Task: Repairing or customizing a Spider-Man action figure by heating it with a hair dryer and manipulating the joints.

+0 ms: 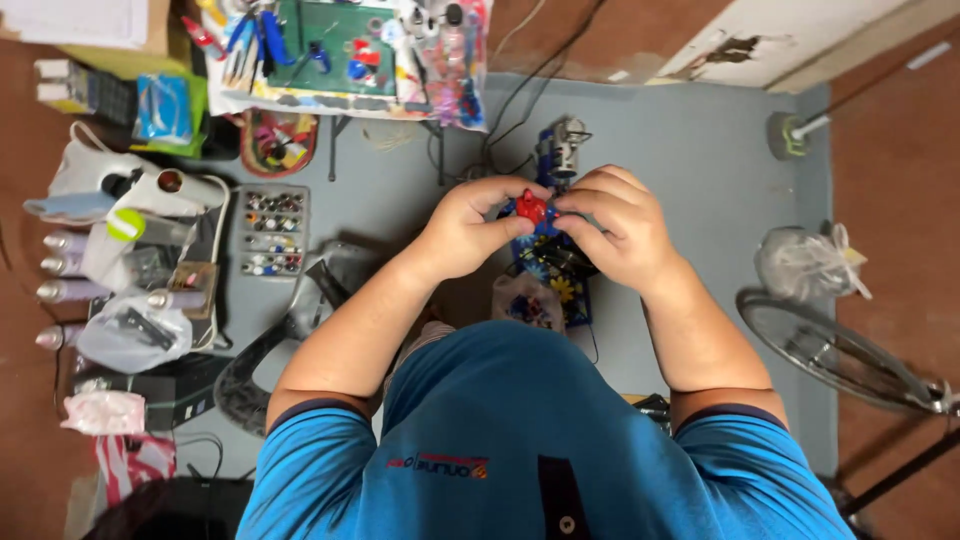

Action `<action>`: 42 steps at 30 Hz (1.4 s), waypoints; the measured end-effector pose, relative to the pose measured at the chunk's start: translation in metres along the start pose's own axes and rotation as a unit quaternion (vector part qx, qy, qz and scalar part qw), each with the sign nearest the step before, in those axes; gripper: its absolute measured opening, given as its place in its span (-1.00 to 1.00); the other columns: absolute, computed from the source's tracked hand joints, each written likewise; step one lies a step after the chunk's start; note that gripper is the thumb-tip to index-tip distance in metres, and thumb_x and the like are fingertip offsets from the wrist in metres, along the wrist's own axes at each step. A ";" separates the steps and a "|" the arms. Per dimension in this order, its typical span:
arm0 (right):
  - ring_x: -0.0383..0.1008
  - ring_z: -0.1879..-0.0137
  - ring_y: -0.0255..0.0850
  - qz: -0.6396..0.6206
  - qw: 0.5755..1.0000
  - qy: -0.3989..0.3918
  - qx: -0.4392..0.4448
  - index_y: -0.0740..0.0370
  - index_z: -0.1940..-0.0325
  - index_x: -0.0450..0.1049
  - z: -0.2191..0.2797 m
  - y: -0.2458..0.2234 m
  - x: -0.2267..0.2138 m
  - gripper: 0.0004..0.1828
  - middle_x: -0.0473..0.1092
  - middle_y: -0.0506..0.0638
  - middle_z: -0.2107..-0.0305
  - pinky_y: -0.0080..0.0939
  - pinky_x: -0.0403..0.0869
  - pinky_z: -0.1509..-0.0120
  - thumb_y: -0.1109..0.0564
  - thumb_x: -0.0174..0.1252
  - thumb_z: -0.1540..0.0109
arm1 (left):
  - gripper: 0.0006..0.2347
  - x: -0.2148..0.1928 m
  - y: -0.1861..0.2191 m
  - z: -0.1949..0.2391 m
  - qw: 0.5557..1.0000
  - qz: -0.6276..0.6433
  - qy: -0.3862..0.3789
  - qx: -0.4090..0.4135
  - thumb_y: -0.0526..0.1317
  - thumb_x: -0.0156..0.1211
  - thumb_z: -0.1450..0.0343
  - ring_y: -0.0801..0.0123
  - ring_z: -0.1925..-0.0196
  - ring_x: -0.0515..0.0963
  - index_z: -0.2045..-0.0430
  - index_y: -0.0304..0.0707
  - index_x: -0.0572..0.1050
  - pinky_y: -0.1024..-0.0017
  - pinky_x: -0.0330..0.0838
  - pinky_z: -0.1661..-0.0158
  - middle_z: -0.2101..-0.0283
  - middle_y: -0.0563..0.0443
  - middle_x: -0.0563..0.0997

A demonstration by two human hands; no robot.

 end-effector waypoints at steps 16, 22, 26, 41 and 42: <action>0.52 0.28 0.16 0.043 0.993 0.094 0.058 0.44 0.17 0.61 0.071 -0.033 -0.047 -0.97 0.52 0.22 0.37 0.09 0.53 0.22 0.40 0.30 -0.31 | -0.76 0.074 0.011 0.008 0.996 -0.032 -0.064 0.044 -0.27 0.43 -0.40 0.17 -0.12 0.63 0.07 -0.30 0.63 0.12 0.38 -0.25 0.09 -0.10 0.69; 0.51 0.22 0.17 -0.003 0.989 0.109 0.104 0.43 0.07 0.60 0.078 -0.039 -0.047 -0.91 0.51 0.27 0.33 0.03 0.51 0.18 0.39 0.23 -0.35 | -0.77 0.080 0.032 0.010 0.982 -0.077 -0.071 0.157 -0.25 0.43 -0.40 0.09 -0.06 0.66 0.13 -0.36 0.64 0.05 0.23 -0.35 0.11 -0.13 0.69; 0.52 0.22 0.23 -0.026 0.989 0.103 0.105 0.45 0.14 0.58 0.082 -0.039 -0.044 -0.94 0.52 0.28 0.34 0.10 0.53 0.17 0.44 0.25 -0.31 | -0.79 0.081 0.051 0.012 0.967 -0.130 -0.082 0.204 -0.25 0.40 -0.41 0.09 -0.06 0.65 0.14 -0.36 0.64 0.05 0.10 -0.40 0.11 -0.12 0.70; 0.49 0.26 0.00 -0.157 0.970 0.102 0.153 0.45 0.21 0.59 0.090 -0.017 -0.031 -0.94 0.52 0.17 0.37 -0.10 0.47 0.16 0.42 0.22 -0.34 | -0.80 0.079 0.066 0.014 0.953 -0.171 -0.090 0.234 -0.20 0.37 -0.42 0.06 -0.02 0.64 0.21 -0.38 0.66 -0.07 0.06 -0.39 0.18 -0.14 0.71; 0.46 0.29 0.00 -0.153 0.972 0.107 0.146 0.46 0.21 0.59 0.089 -0.015 -0.030 -0.94 0.51 0.16 0.39 -0.10 0.46 0.17 0.43 0.23 -0.33 | -0.79 0.077 0.063 0.014 0.958 -0.164 -0.092 0.216 -0.21 0.39 -0.41 0.08 -0.02 0.64 0.20 -0.39 0.65 -0.03 0.06 -0.39 0.18 -0.14 0.70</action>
Point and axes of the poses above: each hand's wrist, its own z-axis away from the middle knuckle, its own x-axis out of the palm, y = z × x, the point moved 7 cm from there along -z, towards the middle knuckle
